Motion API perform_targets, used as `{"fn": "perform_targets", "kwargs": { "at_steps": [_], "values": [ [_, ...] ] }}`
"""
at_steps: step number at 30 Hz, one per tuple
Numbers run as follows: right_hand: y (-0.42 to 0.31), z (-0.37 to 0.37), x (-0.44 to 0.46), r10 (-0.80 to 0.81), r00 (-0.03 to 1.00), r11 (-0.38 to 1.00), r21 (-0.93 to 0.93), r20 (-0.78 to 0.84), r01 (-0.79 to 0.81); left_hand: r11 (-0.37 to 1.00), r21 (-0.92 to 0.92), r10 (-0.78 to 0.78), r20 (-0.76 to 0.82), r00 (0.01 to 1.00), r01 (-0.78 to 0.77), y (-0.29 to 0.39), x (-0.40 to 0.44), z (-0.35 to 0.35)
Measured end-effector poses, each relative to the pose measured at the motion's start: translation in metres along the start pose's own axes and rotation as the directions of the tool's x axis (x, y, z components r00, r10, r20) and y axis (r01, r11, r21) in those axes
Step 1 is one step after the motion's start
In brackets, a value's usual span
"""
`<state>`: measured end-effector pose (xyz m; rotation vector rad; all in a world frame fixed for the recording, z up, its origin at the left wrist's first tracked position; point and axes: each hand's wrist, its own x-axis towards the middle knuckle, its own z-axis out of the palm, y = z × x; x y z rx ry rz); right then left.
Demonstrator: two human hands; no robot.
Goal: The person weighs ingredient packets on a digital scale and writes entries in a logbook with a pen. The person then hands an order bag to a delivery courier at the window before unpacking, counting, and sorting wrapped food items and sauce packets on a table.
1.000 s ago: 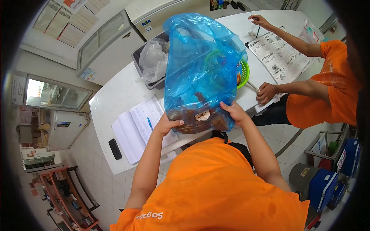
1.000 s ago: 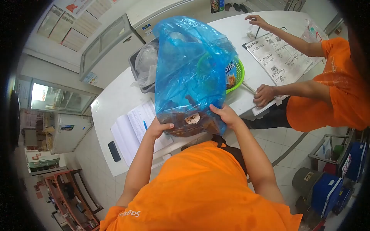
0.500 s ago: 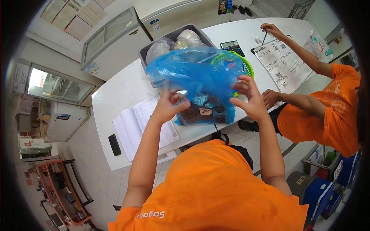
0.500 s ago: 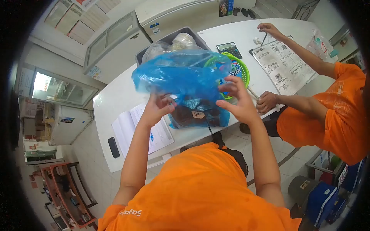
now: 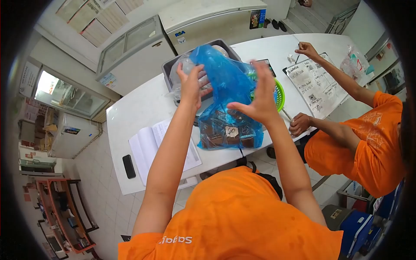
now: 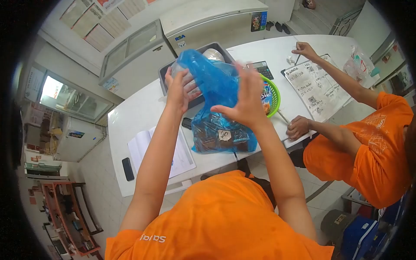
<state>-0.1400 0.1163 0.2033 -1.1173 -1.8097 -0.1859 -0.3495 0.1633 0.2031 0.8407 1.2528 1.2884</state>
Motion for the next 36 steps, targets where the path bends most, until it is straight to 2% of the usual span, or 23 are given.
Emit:
{"fn": "perform_targets", "kwargs": {
  "at_steps": [1, 2, 3, 5, 7, 9, 10, 13, 15, 16, 17, 19, 20, 21, 22, 24, 26, 28, 30, 31, 33, 35, 36],
  "values": [
    [0.002, 0.002, 0.002, -0.095, 0.978, 0.995, 0.002, 0.185, 0.096, 0.993, -0.092, -0.063, 0.073, 0.995, 0.070, -0.002, 0.000, -0.011],
    [0.009, 0.013, -0.010, -0.155, 0.872, 0.975, 0.214, 0.463, 0.060, 0.973, -0.178, -0.120, 0.150, 0.981, 0.146, -0.004, 0.000, -0.031],
    [0.015, 0.021, -0.015, -0.267, 0.688, 0.917, 0.396, 0.675, -0.032, 0.910, -0.323, -0.166, 0.286, 0.944, 0.259, -0.001, -0.007, -0.041],
    [-0.022, 0.011, -0.047, -0.442, 0.358, 0.894, 0.435, 0.823, 0.104, 0.633, -0.528, -0.202, 0.595, 0.778, 0.567, 0.006, -0.028, -0.053],
    [-0.042, -0.009, -0.097, -0.605, 0.366, 0.794, 0.564, 0.707, 0.225, 0.891, 0.103, -0.452, 0.301, 0.840, 0.443, -0.029, -0.066, -0.054],
    [-0.045, -0.031, -0.109, -0.379, 0.378, 0.838, 0.487, 0.845, -0.247, 0.896, 0.287, -0.423, 0.323, 0.846, 0.339, -0.069, -0.087, -0.062],
    [-0.043, -0.039, -0.112, -0.263, 0.340, 0.788, 0.404, 0.903, -0.465, 0.905, 0.101, -0.425, 0.269, 0.864, 0.413, -0.072, -0.095, -0.064],
    [-0.017, -0.029, -0.145, 0.213, 0.467, 0.740, 0.170, 0.858, -0.651, 0.809, -0.371, -0.426, 0.166, 0.889, 0.457, -0.078, -0.102, -0.072],
    [-0.010, -0.015, -0.154, 0.465, 0.455, 0.800, -0.141, 0.759, -0.583, 0.734, -0.541, -0.387, 0.163, 0.908, 0.410, -0.094, -0.104, -0.086],
    [-0.006, -0.008, -0.152, 0.572, 0.461, 0.789, -0.299, 0.679, -0.537, 0.700, -0.553, -0.319, 0.325, 0.890, 0.452, -0.096, -0.106, -0.097],
    [-0.004, 0.000, -0.148, 0.497, 0.706, 0.867, -0.258, 0.504, -0.427, 0.759, -0.474, -0.364, 0.259, 0.895, 0.446, -0.105, -0.112, -0.097],
    [0.005, 0.012, -0.133, 0.415, 0.839, 0.906, -0.244, 0.352, -0.346, 0.849, -0.297, -0.422, 0.113, 0.900, 0.436, -0.074, -0.134, -0.064],
    [0.013, 0.014, -0.122, 0.461, 0.786, 0.887, -0.241, 0.413, -0.394, 0.874, -0.101, -0.446, 0.226, 0.866, 0.476, -0.072, -0.143, -0.069],
    [0.018, 0.017, -0.115, 0.493, 0.730, 0.869, -0.235, 0.474, -0.435, 0.916, 0.284, -0.360, 0.268, 0.894, 0.284, -0.084, -0.149, -0.073],
    [0.027, 0.029, -0.131, 0.452, 0.809, 0.884, -0.312, 0.376, -0.349, 0.738, 0.673, -0.313, 0.264, 0.912, 0.058, -0.075, -0.160, -0.066],
    [0.063, 0.067, -0.191, 0.537, 0.810, 0.844, -0.125, 0.238, -0.522, 0.582, 0.773, -0.147, 0.406, 0.902, -0.253, -0.120, -0.163, -0.076],
    [0.087, 0.078, -0.215, 0.566, 0.797, 0.814, 0.010, 0.212, -0.581, 0.615, 0.778, -0.289, 0.375, 0.881, -0.129, -0.099, -0.160, -0.063],
    [0.084, 0.045, -0.174, 0.487, 0.800, 0.847, 0.035, 0.351, -0.530, 0.726, 0.650, -0.087, 0.411, 0.907, -0.225, -0.138, -0.149, -0.074],
    [0.072, 0.012, -0.154, 0.368, 0.747, 0.894, 0.011, 0.553, -0.448, 0.979, 0.161, -0.171, 0.286, 0.943, 0.129, -0.119, -0.141, -0.078],
    [0.065, -0.003, -0.155, 0.291, 0.670, 0.923, -0.017, 0.683, -0.383, 0.938, -0.143, -0.272, 0.260, 0.927, 0.315, -0.104, -0.141, -0.083],
    [0.059, -0.031, -0.163, 0.124, 0.446, 0.980, -0.039, 0.886, -0.195, 0.640, -0.688, -0.225, 0.256, 0.940, 0.341, -0.116, -0.125, -0.097],
    [0.040, -0.049, -0.152, -0.060, 0.318, 0.868, 0.206, 0.946, -0.451, 0.516, -0.754, -0.393, 0.214, 0.894, 0.407, -0.121, -0.111, -0.101],
    [0.060, -0.046, -0.165, 0.014, 0.239, 0.805, 0.131, 0.971, -0.579, 0.444, -0.783, -0.480, 0.201, 0.854, 0.435, -0.126, -0.106, -0.103]
  ]
}}
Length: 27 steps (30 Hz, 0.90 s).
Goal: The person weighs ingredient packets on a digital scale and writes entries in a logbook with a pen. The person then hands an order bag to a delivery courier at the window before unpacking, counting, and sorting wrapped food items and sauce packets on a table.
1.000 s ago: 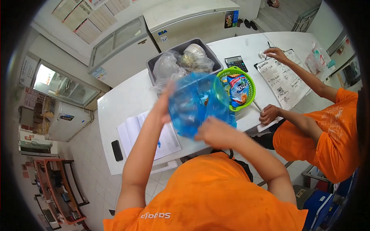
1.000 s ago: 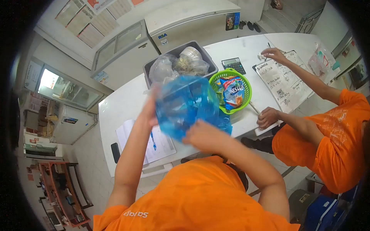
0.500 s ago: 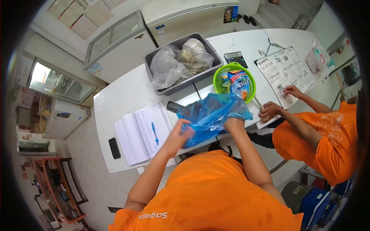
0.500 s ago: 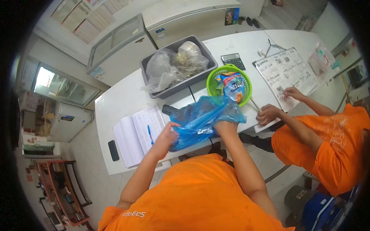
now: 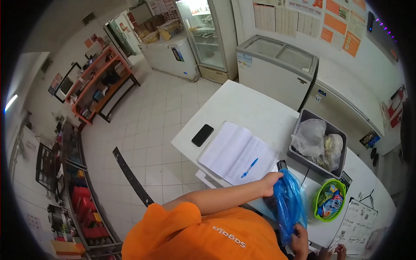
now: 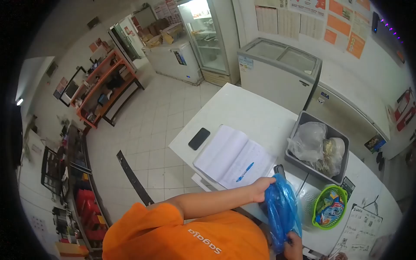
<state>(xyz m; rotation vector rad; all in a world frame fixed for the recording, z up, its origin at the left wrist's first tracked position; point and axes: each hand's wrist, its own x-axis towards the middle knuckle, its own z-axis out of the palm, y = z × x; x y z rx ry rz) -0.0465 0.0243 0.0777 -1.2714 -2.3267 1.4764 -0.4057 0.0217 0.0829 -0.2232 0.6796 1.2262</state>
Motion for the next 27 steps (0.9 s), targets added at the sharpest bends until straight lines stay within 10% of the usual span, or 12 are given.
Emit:
{"fn": "perform_targets", "kwargs": {
  "at_steps": [1, 3, 6, 10, 13, 15, 18, 20, 23, 25, 27],
  "values": [
    [0.001, 0.000, 0.004, -0.011, 0.997, 0.913, 0.407, -0.077, 0.041, 1.000, 0.014, -0.019, -0.003, 1.000, 0.019, -0.003, 0.011, -0.010],
    [0.005, 0.002, 0.017, 0.062, 0.977, 0.301, 0.937, -0.203, 0.175, 0.997, 0.043, -0.057, -0.015, 0.998, 0.058, -0.015, 0.031, -0.029],
    [-0.005, 0.008, 0.037, 0.204, 0.920, 0.040, 0.942, -0.335, 0.334, 0.539, 0.826, 0.377, -0.065, 0.924, -0.162, -0.026, 0.037, -0.037],
    [0.013, -0.005, 0.017, 0.445, 0.823, -0.096, 0.895, -0.353, 0.436, 0.838, 0.522, 0.077, 0.177, 0.981, -0.160, 0.010, -0.006, 0.002],
    [-0.064, -0.029, -0.003, 0.208, 0.845, -0.292, 0.793, -0.492, 0.534, 0.939, 0.287, 0.018, 0.513, 0.858, -0.191, 0.026, -0.044, 0.043],
    [-0.064, -0.034, 0.000, -0.321, 0.786, -0.458, 0.814, -0.527, 0.359, 0.990, 0.025, 0.098, 0.600, 0.794, -0.141, 0.026, -0.050, 0.046],
    [-0.063, -0.023, -0.006, 0.006, 0.934, -0.322, 0.884, -0.356, 0.339, 0.976, -0.072, 0.215, 0.427, 0.878, -0.204, 0.018, -0.038, 0.034],
    [-0.038, -0.004, -0.009, 0.202, 0.941, 0.207, 0.951, -0.271, 0.230, 0.981, -0.131, 0.180, 0.311, 0.933, -0.146, 0.015, -0.023, 0.005],
    [0.010, 0.033, 0.005, 0.438, 0.814, 0.671, 0.741, -0.382, -0.013, 0.796, 0.565, 0.136, 0.184, 0.973, -0.218, 0.001, -0.013, -0.025],
    [0.030, 0.044, 0.012, 0.506, 0.682, 0.760, 0.647, -0.527, -0.063, 0.195, 0.914, 0.334, 0.279, 0.900, -0.356, 0.000, -0.006, -0.025],
    [0.038, 0.045, 0.013, 0.559, 0.529, 0.763, 0.646, -0.638, -0.026, -0.502, 0.829, 0.399, 0.475, 0.785, -0.247, -0.001, -0.002, -0.027]
  ]
}}
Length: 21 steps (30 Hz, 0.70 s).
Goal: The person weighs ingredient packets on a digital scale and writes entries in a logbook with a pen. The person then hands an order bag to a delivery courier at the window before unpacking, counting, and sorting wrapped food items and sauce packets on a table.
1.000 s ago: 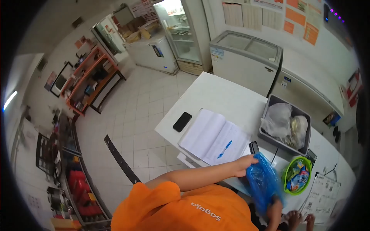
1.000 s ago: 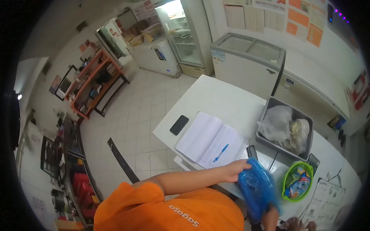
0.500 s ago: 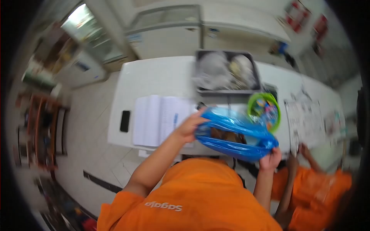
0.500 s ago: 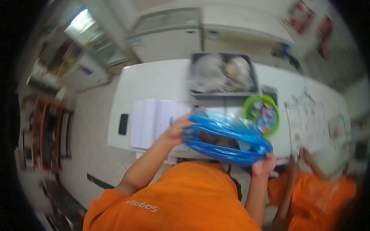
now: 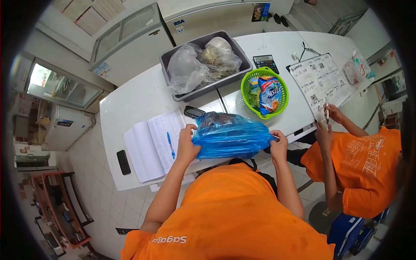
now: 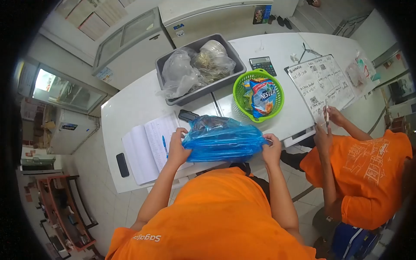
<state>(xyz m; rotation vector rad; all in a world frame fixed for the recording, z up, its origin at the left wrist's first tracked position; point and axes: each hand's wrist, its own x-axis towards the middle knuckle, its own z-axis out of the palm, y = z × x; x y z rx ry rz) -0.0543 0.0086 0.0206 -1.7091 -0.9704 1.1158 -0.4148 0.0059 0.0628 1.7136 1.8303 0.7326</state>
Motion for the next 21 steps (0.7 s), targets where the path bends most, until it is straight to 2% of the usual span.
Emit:
{"fn": "perform_targets", "kwargs": {
  "at_steps": [1, 2, 4, 5, 6, 7, 8, 9, 12, 13, 14, 15, 16, 17, 19, 20, 21],
  "values": [
    [-0.002, 0.003, 0.001, 0.117, 0.993, 0.972, 0.204, 0.009, -0.116, 0.999, 0.031, -0.009, -0.028, 1.000, 0.010, -0.002, 0.001, 0.003],
    [-0.004, 0.007, 0.000, 0.221, 0.969, 0.870, 0.427, 0.108, -0.246, 1.000, 0.017, -0.024, -0.125, 0.992, 0.026, -0.003, 0.004, 0.006],
    [-0.038, 0.015, -0.009, 0.322, 0.879, 0.481, 0.739, 0.351, -0.471, 0.999, -0.018, -0.054, -0.313, 0.948, 0.051, 0.005, 0.019, 0.010],
    [-0.034, 0.007, -0.003, 0.156, 0.856, 0.468, 0.726, 0.493, -0.504, 0.917, -0.314, -0.326, -0.232, 0.916, 0.246, 0.007, 0.032, 0.001],
    [-0.027, -0.005, 0.008, 0.051, 0.821, 0.486, 0.704, 0.569, -0.518, 0.752, -0.599, -0.435, -0.137, 0.890, 0.276, 0.015, 0.042, -0.014],
    [-0.020, -0.016, 0.021, -0.052, 0.767, 0.509, 0.678, 0.639, -0.530, 0.501, -0.816, -0.511, -0.011, 0.859, 0.288, 0.022, 0.048, -0.028],
    [-0.011, -0.024, 0.028, -0.149, 0.695, 0.534, 0.649, 0.703, -0.542, 0.193, -0.940, -0.545, 0.135, 0.827, 0.280, 0.025, 0.053, -0.034],
    [-0.019, -0.023, 0.021, -0.109, 0.709, 0.594, 0.618, 0.696, -0.516, 0.022, -0.953, -0.519, 0.249, 0.818, 0.304, 0.025, 0.057, -0.031],
    [0.000, -0.018, 0.035, 0.112, 0.764, 0.510, 0.623, 0.636, -0.593, -0.067, -0.904, -0.440, 0.407, 0.800, 0.423, 0.003, 0.047, -0.013],
    [0.008, -0.016, 0.045, 0.183, 0.772, 0.480, 0.629, 0.609, -0.611, 0.171, -0.851, -0.386, 0.406, 0.828, 0.497, 0.003, 0.043, -0.008],
    [0.017, -0.014, 0.052, 0.257, 0.771, 0.447, 0.636, 0.582, -0.629, 0.435, -0.694, -0.338, 0.464, 0.819, 0.573, 0.001, 0.038, -0.005],
    [0.021, -0.012, 0.053, 0.336, 0.760, 0.410, 0.640, 0.556, -0.649, 0.660, -0.475, -0.314, 0.530, 0.788, 0.582, 0.005, 0.031, -0.004],
    [0.025, -0.012, 0.054, 0.413, 0.743, 0.374, 0.646, 0.526, -0.665, 0.829, -0.219, -0.306, 0.594, 0.744, 0.515, 0.008, 0.027, -0.001],
    [0.030, -0.012, 0.050, 0.423, 0.796, 0.512, 0.610, 0.434, -0.605, 0.737, -0.313, -0.308, 0.634, 0.709, 0.600, 0.008, 0.023, 0.005],
    [0.015, -0.002, 0.029, 0.387, 0.888, 0.752, 0.472, 0.249, -0.460, 0.664, -0.384, -0.395, 0.548, 0.737, 0.642, 0.008, 0.027, 0.005],
    [0.000, 0.007, 0.013, 0.145, 0.989, 0.962, 0.234, -0.003, -0.141, 0.628, -0.421, -0.439, 0.502, 0.745, 0.654, 0.008, 0.032, 0.002],
    [-0.025, 0.015, -0.006, -0.182, 0.969, 0.981, -0.096, -0.167, 0.168, 0.690, -0.303, -0.472, 0.500, 0.726, 0.657, 0.010, 0.039, -0.008]
  ]
}}
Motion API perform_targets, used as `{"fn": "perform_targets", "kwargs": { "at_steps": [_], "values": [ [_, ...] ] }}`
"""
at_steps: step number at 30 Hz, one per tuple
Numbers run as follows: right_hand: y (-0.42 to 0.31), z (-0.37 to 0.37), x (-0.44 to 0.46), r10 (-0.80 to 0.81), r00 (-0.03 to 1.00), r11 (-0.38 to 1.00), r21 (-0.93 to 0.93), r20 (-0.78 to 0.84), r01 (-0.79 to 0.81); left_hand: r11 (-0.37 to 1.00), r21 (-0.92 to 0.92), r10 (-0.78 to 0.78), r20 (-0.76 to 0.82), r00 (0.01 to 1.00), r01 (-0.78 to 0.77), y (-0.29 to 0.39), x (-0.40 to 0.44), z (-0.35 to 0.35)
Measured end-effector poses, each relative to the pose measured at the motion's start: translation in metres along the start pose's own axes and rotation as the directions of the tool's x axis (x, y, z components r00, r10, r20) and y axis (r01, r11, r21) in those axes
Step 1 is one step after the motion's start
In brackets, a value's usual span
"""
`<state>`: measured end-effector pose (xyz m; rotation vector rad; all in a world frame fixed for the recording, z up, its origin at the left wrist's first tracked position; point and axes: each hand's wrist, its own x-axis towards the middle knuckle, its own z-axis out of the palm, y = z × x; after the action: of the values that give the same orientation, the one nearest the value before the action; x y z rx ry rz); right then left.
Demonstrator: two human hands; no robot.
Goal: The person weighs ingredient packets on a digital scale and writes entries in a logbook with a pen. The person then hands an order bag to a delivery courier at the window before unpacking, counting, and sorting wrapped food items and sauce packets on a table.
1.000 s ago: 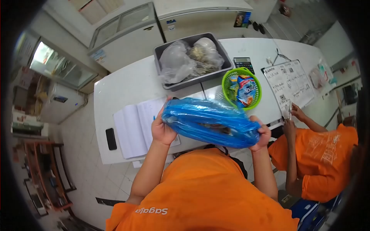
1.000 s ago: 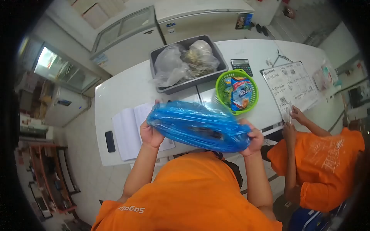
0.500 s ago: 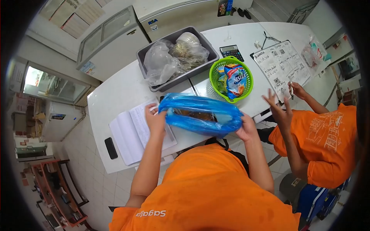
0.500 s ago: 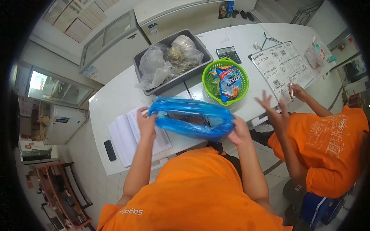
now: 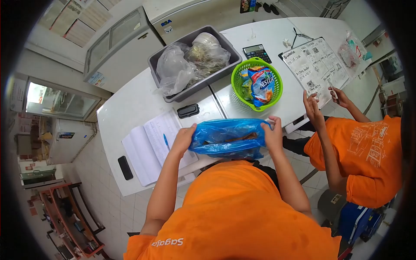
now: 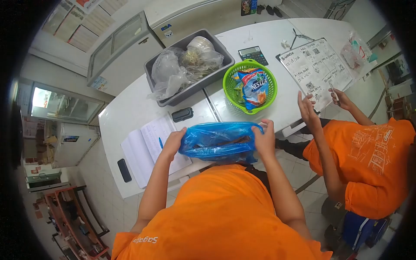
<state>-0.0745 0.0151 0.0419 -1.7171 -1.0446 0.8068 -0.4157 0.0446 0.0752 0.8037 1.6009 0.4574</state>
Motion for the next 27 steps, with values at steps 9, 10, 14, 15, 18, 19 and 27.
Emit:
{"fn": "perform_targets", "kwargs": {
  "at_steps": [9, 10, 14, 15, 18, 19, 27],
  "values": [
    [-0.004, 0.042, -0.022, -0.056, 0.736, 0.816, -0.394, 0.674, 0.424, 0.329, 0.891, 0.528, 0.101, 0.843, -0.312, 0.020, -0.007, 0.076],
    [-0.002, 0.038, -0.015, 0.100, 0.682, 0.782, -0.481, 0.724, 0.396, 0.414, 0.878, 0.424, 0.047, 0.905, -0.240, 0.021, 0.002, 0.073],
    [-0.034, 0.015, -0.006, 0.415, 0.527, 0.590, -0.660, 0.742, 0.465, 0.499, 0.821, 0.403, 0.065, 0.913, -0.279, 0.022, -0.002, 0.057],
    [-0.058, 0.010, -0.007, 0.470, 0.530, 0.520, -0.706, 0.706, 0.480, 0.483, 0.819, 0.453, 0.069, 0.889, -0.310, 0.020, -0.006, 0.051],
    [-0.111, -0.002, -0.010, 0.284, 0.544, 0.558, -0.598, 0.789, 0.576, 0.493, 0.782, 0.567, 0.044, 0.823, -0.382, 0.030, -0.041, 0.029],
    [-0.120, -0.003, -0.011, 0.201, 0.543, 0.559, -0.551, 0.815, 0.620, 0.504, 0.764, 0.598, 0.027, 0.801, -0.402, 0.035, -0.057, 0.021],
    [-0.109, 0.060, 0.032, 0.208, 0.469, 0.408, -0.511, 0.859, 0.756, 0.593, 0.757, 0.493, -0.074, 0.867, -0.273, -0.009, -0.021, 0.022]
  ]
}}
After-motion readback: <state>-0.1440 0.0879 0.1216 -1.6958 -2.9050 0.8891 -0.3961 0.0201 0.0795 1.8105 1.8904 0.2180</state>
